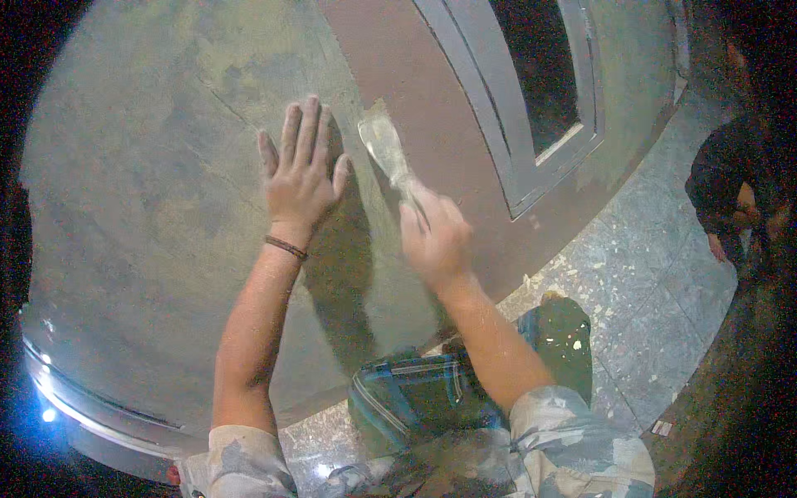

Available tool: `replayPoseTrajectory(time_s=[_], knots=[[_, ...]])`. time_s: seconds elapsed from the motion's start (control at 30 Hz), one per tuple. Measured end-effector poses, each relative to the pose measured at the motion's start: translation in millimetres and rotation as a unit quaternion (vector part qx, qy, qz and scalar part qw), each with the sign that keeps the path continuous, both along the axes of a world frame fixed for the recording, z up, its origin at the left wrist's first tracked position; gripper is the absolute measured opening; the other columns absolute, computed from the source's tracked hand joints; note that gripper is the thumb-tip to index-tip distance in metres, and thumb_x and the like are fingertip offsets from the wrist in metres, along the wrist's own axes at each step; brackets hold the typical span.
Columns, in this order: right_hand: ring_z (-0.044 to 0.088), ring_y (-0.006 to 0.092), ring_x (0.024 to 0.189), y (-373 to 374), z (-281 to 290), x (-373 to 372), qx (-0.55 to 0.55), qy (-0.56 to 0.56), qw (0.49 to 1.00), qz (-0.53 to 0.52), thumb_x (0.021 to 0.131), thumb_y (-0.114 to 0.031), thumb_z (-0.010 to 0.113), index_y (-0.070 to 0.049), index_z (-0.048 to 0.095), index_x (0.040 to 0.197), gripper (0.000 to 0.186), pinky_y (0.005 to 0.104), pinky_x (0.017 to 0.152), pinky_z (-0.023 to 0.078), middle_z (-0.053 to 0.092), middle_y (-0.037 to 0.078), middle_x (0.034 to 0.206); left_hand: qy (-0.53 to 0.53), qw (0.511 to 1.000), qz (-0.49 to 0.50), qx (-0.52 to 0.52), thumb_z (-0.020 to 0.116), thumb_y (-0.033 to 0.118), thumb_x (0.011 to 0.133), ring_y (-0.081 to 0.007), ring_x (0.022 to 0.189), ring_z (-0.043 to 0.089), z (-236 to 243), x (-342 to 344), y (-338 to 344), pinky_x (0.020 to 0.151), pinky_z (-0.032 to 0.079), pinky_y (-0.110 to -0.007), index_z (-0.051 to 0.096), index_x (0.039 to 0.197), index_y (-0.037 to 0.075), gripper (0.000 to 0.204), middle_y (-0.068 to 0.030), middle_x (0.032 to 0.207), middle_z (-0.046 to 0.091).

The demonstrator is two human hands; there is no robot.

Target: The person applies plaster to a wall using a trowel, smoothing the surface in repeated strokes. The person occasionally uses their left hand to steady or check the wall while continuing to spread and level the plaster.

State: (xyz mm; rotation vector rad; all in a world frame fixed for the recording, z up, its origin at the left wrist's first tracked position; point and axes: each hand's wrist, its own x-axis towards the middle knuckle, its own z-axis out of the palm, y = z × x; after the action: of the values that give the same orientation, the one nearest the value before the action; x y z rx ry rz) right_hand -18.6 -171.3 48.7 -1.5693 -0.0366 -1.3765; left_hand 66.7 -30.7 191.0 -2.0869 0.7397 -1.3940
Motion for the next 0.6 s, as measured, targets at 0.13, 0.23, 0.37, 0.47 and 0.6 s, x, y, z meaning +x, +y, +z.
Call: replayPoseTrajectory(time_s=[0.13,0.23,0.37,0.47,0.6], knots=[[0.067,0.0386,0.082,-18.1,28.0,19.5,0.010,0.006,1.000,0.013,0.091,-0.018,0.067,-0.008,0.069,0.116,0.027,0.0453,0.072,0.054,0.070,0.018,0.090,-0.051,0.999,0.003,-0.008,0.046,0.054,0.099,-0.0200,0.156,0.019,24.9,7.5,-1.2,0.126,0.004,-0.055,0.036,0.158,0.017,0.071,-0.0016,0.168,0.026],[0.072,0.0348,0.095,-11.5,27.5,2.7,-0.003,0.041,0.999,0.022,0.090,-0.007,0.068,0.002,0.068,0.115,0.027,0.0376,0.084,0.055,0.072,0.021,0.105,-0.046,0.999,0.017,-0.010,0.046,0.055,0.098,-0.0206,0.156,0.017,30.0,4.5,-3.8,0.126,0.004,-0.056,0.030,0.160,0.015,0.076,-0.0021,0.169,0.021],[0.072,0.0346,0.093,4.3,7.0,-20.5,0.004,0.099,0.994,0.035,0.090,-0.007,0.067,0.003,0.068,0.114,0.026,0.0384,0.081,0.055,0.072,0.021,0.104,-0.038,0.999,0.017,-0.017,0.047,0.056,0.098,-0.0211,0.157,0.016,25.3,0.6,-7.2,0.125,0.002,-0.058,0.029,0.160,0.014,0.077,-0.0028,0.170,0.020],[0.072,0.0347,0.093,-4.8,16.6,-9.8,-0.002,0.011,1.000,0.024,0.091,-0.007,0.067,0.002,0.068,0.114,0.025,0.0386,0.081,0.055,0.072,0.021,0.103,0.001,1.000,0.029,-0.009,0.046,0.055,0.098,-0.0209,0.157,0.015,29.4,3.0,-7.0,0.125,0.002,-0.057,0.029,0.160,0.012,0.077,-0.0045,0.169,0.020],[0.068,0.0432,0.085,-29.8,59.1,13.1,-0.039,-0.009,0.999,0.016,0.092,-0.020,0.064,-0.006,0.069,0.115,0.027,0.0494,0.074,0.053,0.070,0.022,0.093,-0.051,0.999,0.012,-0.016,0.045,0.054,0.099,-0.0199,0.157,0.014,50.1,9.7,-9.7,0.127,0.001,-0.052,0.029,0.160,0.013,0.075,-0.0035,0.169,0.020]])
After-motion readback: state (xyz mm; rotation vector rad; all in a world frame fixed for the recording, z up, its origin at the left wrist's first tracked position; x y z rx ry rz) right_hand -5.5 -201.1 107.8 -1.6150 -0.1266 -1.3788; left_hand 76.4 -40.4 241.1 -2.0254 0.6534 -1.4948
